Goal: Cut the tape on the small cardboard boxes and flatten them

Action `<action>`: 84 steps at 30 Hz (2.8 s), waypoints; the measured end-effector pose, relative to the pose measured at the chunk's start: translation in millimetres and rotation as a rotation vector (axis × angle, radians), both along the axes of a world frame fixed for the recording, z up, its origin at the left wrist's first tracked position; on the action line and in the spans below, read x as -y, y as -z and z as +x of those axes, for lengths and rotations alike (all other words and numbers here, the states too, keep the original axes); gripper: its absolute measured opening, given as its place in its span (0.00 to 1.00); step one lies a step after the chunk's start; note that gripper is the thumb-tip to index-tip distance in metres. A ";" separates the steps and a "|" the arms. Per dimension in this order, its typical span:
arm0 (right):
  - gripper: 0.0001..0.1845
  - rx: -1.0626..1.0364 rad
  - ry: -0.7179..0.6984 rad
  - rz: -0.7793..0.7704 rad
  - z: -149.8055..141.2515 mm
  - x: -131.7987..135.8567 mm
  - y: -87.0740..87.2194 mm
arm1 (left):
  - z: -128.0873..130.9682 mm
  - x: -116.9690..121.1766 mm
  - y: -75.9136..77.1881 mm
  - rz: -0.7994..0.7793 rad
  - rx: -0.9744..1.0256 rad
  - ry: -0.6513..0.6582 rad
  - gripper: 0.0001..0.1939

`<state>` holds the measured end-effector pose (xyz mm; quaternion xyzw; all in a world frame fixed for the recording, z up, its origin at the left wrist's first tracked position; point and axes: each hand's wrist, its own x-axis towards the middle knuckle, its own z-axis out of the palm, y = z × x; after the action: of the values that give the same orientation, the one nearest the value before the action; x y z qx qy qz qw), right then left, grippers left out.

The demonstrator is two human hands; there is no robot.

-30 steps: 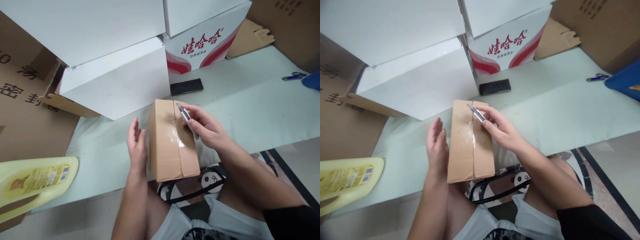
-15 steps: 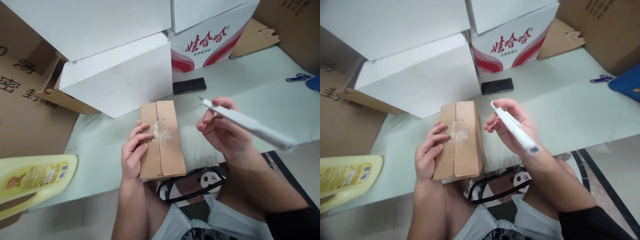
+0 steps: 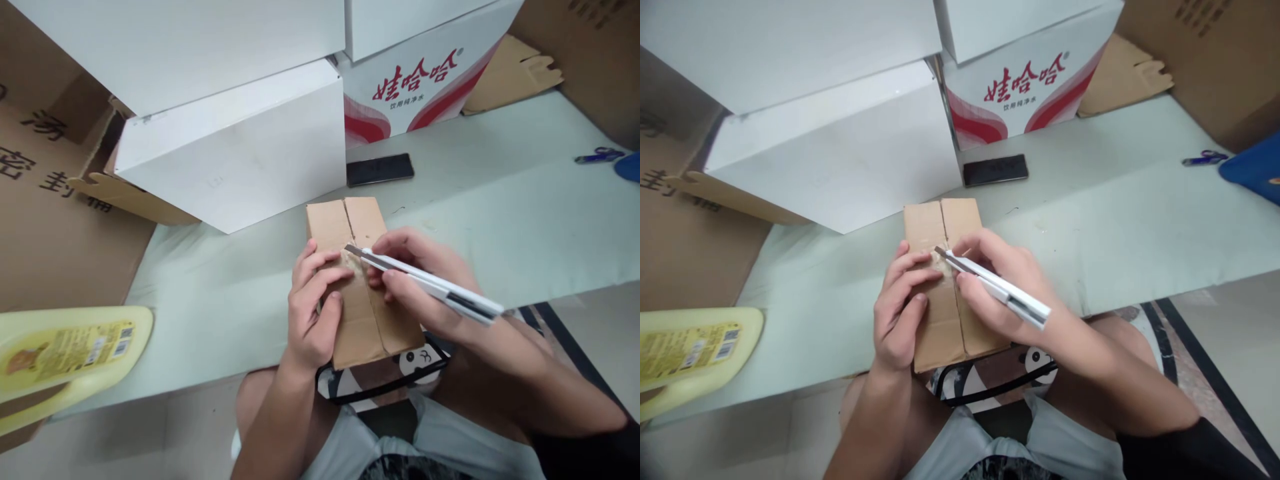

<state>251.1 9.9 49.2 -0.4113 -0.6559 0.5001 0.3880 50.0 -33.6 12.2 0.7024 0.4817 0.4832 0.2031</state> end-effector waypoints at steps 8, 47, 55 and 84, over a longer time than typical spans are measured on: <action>0.07 0.219 0.127 0.151 -9.1 -5.0 -0.2 | 0.1 -0.7 0.0 0.002 0.001 -0.004 0.13; 0.07 0.255 0.125 0.252 -20.2 1.7 2.9 | -7.0 -3.0 10.8 -0.035 0.132 -0.061 0.13; 0.08 0.213 0.090 0.222 -14.6 -0.5 1.5 | -5.2 -4.8 10.3 -0.015 0.094 -0.071 0.13; 0.02 -0.120 0.094 0.144 -10.1 -0.4 10.6 | -10.9 -6.2 9.5 -0.020 0.098 -0.048 0.12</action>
<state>241.0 10.3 38.7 -0.3819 -0.6455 0.4568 0.4783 39.1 -27.5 2.7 0.6641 0.4926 0.5168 0.2220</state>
